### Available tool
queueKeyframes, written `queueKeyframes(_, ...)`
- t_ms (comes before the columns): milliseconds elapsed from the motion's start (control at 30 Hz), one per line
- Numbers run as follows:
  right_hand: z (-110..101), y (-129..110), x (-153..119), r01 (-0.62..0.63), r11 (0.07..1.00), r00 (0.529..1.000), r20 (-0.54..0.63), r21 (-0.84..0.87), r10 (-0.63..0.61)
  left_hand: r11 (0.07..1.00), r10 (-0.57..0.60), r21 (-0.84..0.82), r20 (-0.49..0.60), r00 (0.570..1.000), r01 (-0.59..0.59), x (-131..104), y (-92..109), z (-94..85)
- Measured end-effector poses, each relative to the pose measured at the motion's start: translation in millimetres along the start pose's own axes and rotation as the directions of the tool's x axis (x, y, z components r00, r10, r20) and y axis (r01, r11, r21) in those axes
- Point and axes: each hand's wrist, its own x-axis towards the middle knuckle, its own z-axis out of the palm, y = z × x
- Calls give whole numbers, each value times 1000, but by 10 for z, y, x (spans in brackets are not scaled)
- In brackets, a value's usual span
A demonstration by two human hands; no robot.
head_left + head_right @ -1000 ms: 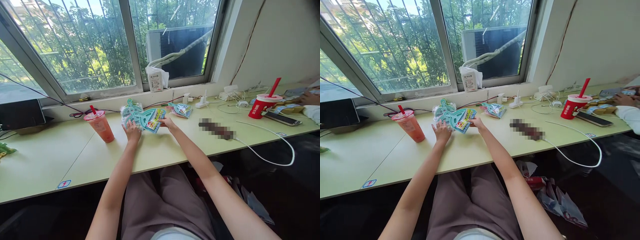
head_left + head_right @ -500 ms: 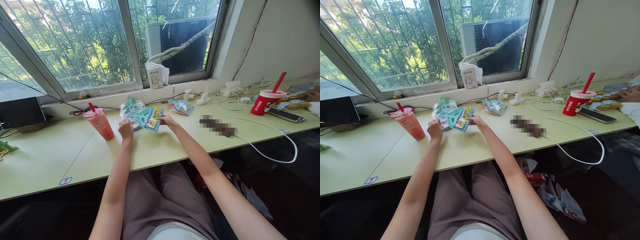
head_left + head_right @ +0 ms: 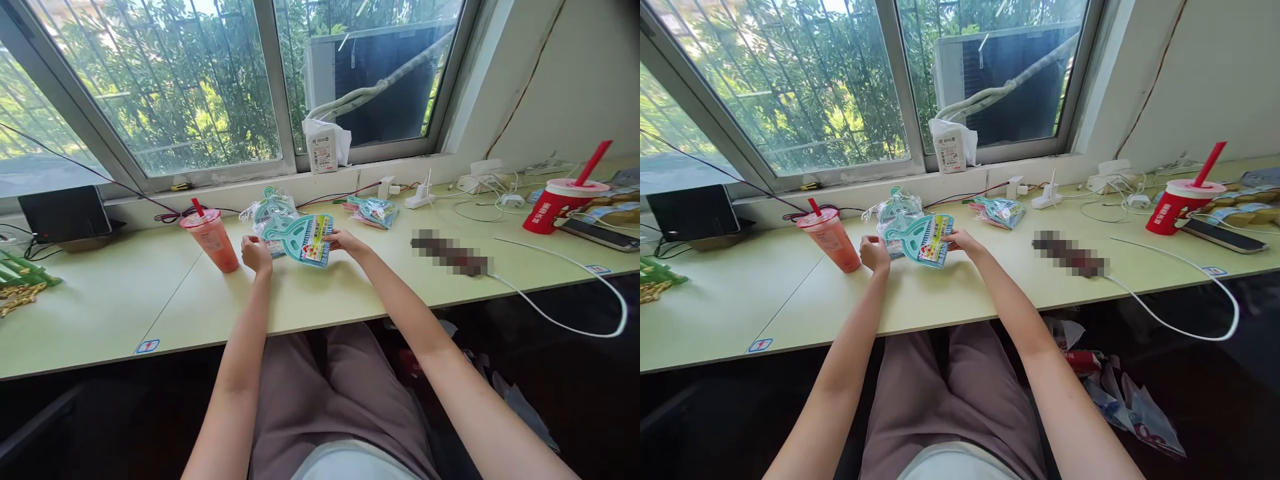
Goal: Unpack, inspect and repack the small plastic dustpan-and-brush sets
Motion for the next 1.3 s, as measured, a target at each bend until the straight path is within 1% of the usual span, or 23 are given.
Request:
queueKeyframes(167,-10,-29,-54,21,999,997,72,-31,-19,999,-28,-23,-25,999,27,6,-7,0)
queueKeyframes(367,-66,-76,-140,54,997,991,124,-57,-46,996,-74,-46,-51,996,72,27,-5,-7)
queueKeyframes(467,-82,-75,-132,68,995,994,89,-79,-61,996,-57,-74,-64,996,53,7,16,-37)
queueKeyframes(633,-78,-69,-102,72,995,996,-50,-68,-76,996,-30,-87,-82,996,23,-19,54,-102)
queueKeyframes(700,-51,-58,-93,95,995,988,-123,-31,-98,995,8,-94,-56,998,-14,-23,61,-109)
queueKeyframes(733,-32,-50,-89,110,994,981,-160,-5,-110,994,46,-101,-27,999,-49,-30,65,-105)
queueKeyframes(833,42,-18,-80,168,983,962,-230,72,-147,975,197,-116,74,978,-188,-81,89,-75)
queueKeyframes(933,104,5,-83,197,973,958,-234,117,-165,939,333,-145,142,932,-313,-181,130,-48)
queueKeyframes(1033,129,4,-90,199,970,964,-206,138,-169,882,457,-225,194,868,-414,-283,165,-51)
queueKeyframes(1067,128,-1,-91,197,970,966,-200,143,-166,863,490,-245,194,850,-441,-307,173,-58)
queueKeyframes(1133,114,-12,-89,189,971,967,-201,145,-159,841,522,-260,161,838,-474,-333,186,-79)
queueKeyframes(1233,85,-19,-78,164,980,970,-198,114,-139,841,513,-259,105,852,-475,-331,201,-111)
queueKeyframes(1300,80,-11,-69,149,985,974,-186,89,-130,839,516,-267,112,850,-474,-325,211,-123)
